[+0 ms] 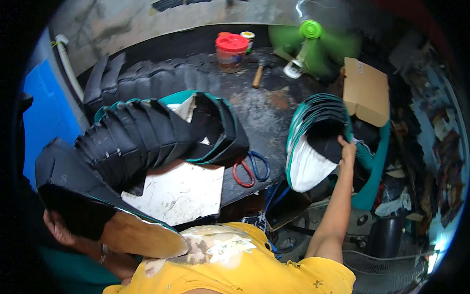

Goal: The person repeatedly picks up black shoe parts from a stack and uses red-handled scissors to trim excess material along the edges. Trimmed pieces are set aside on the table while the person continues the same trimming action on successive parts.

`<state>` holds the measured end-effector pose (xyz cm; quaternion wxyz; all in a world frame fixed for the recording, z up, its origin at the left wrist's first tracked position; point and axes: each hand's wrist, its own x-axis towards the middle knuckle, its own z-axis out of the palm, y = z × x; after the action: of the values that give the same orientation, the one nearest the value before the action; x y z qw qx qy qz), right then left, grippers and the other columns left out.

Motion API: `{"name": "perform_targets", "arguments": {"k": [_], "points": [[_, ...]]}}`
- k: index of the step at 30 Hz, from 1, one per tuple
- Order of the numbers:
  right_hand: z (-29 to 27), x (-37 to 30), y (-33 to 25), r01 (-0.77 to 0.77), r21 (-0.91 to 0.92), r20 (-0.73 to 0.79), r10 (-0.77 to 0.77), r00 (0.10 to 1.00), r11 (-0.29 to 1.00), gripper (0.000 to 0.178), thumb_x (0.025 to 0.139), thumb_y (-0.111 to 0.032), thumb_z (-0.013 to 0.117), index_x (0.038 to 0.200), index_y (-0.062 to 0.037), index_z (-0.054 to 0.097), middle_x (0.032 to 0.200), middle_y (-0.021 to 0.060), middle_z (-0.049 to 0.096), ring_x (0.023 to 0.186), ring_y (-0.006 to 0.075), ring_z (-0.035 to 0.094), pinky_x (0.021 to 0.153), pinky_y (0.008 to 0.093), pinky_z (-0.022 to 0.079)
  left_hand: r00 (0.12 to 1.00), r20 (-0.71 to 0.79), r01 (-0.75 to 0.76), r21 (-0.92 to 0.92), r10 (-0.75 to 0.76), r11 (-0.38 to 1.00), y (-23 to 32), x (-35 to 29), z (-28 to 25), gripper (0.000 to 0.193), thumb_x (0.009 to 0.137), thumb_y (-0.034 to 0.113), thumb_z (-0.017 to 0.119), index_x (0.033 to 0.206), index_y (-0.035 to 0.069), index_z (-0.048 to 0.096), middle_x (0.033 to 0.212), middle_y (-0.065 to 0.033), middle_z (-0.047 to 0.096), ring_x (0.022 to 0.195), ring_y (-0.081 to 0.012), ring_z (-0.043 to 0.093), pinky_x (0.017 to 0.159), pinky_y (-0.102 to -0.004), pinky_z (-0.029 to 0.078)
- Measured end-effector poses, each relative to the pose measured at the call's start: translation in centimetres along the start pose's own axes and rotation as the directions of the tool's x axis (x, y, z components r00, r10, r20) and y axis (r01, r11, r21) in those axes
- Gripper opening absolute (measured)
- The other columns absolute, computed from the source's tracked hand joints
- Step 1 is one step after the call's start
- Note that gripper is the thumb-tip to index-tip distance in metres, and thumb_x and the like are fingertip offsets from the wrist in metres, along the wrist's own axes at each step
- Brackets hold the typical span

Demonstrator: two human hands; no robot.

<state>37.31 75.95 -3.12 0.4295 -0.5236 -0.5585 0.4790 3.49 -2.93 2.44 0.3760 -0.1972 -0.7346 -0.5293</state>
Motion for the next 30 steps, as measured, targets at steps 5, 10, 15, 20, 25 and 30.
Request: {"name": "perform_targets", "arguments": {"k": [5, 10, 15, 20, 25, 30], "points": [[5.1, 3.7, 2.3, 0.146, 0.178, -0.173, -0.115, 0.978, 0.973, 0.048, 0.082, -0.005, 0.076, 0.126, 0.0057, 0.059, 0.115, 0.0163, 0.067, 0.098, 0.0274, 0.065, 0.09, 0.0369, 0.05, 0.984, 0.09, -0.064, -0.636, 0.157, 0.769, 1.9, 3.1, 5.0, 0.037, 0.101, -0.002, 0.045, 0.137, -0.012, 0.045, 0.136, -0.0232, 0.053, 0.118, -0.0243, 0.056, 0.106, -0.0331, 0.046], [10.2, 5.7, 2.5, 0.177, -0.112, -0.214, -0.198, 0.957, 0.978, 0.06, 0.082, -0.011, 0.076, 0.135, 0.0043, 0.054, 0.127, 0.0212, 0.063, 0.114, 0.0324, 0.061, 0.104, 0.0396, 0.041, 0.994, -0.089, -0.103, -0.461, 0.07, 0.881, 6.6, 3.8, 14.8, 0.023, 0.094, -0.004, 0.062, 0.116, -0.008, 0.063, 0.103, -0.0085, 0.067, 0.091, -0.0105, 0.059, 0.083, -0.0225, 0.046], [11.5, -3.4, -4.2, 0.377, -0.533, -0.253, -0.567, 0.784, 0.758, 0.068, 0.089, -0.033, 0.073, 0.141, 0.0007, 0.047, 0.138, 0.0268, 0.053, 0.113, 0.0335, 0.062, 0.105, 0.0425, 0.042, 0.996, 0.047, -0.054, -0.419, 0.081, 0.906, 11.7, 4.9, 20.4, 0.015, 0.095, 0.004, 0.066, 0.109, -0.003, 0.065, 0.097, -0.0046, 0.068, 0.089, -0.0078, 0.062, 0.081, -0.0204, 0.048], [12.4, -25.1, -9.0, 0.389, 0.294, 0.698, -0.474, 0.537, 0.873, 0.066, 0.092, -0.031, 0.068, 0.143, 0.0044, 0.045, 0.135, 0.0194, 0.056, 0.113, 0.0232, 0.061, 0.093, 0.0334, 0.049, 0.975, 0.189, -0.057, -0.288, 0.115, 0.956, 15.3, 3.7, 25.0, 0.014, 0.097, 0.001, 0.06, 0.109, -0.002, 0.066, 0.101, -0.0047, 0.069, 0.089, -0.0076, 0.062, 0.081, -0.0209, 0.049], [14.5, -27.2, -10.0, 0.631, -0.078, 0.28, -0.591, 0.757, 0.772, 0.041, 0.093, -0.008, 0.064, 0.129, 0.0095, 0.053, 0.097, 0.0284, 0.068, 0.083, 0.0331, 0.07, 0.073, 0.0384, 0.052, 0.902, 0.399, 0.146, -0.641, 0.165, 0.754, 17.3, -0.1, 30.4, 0.019, 0.102, 0.005, 0.052, 0.116, 0.003, 0.064, 0.105, -0.0092, 0.067, 0.101, -0.0131, 0.065, 0.084, -0.0252, 0.053], [15.0, -19.0, -10.5, 0.866, -0.255, 0.142, -0.87, 0.473, 0.429, 0.041, 0.095, 0.005, 0.049, 0.135, -0.0056, 0.056, 0.12, 0.0217, 0.066, 0.107, 0.0421, 0.065, 0.088, 0.0443, 0.052, 0.483, 0.866, 0.206, -0.255, 0.129, 0.945, 13.8, -4.3, 33.3, 0.029, 0.098, 0.001, 0.051, 0.127, -0.001, 0.055, 0.12, -0.0171, 0.061, 0.106, -0.0218, 0.067, 0.089, -0.0329, 0.054]]}}
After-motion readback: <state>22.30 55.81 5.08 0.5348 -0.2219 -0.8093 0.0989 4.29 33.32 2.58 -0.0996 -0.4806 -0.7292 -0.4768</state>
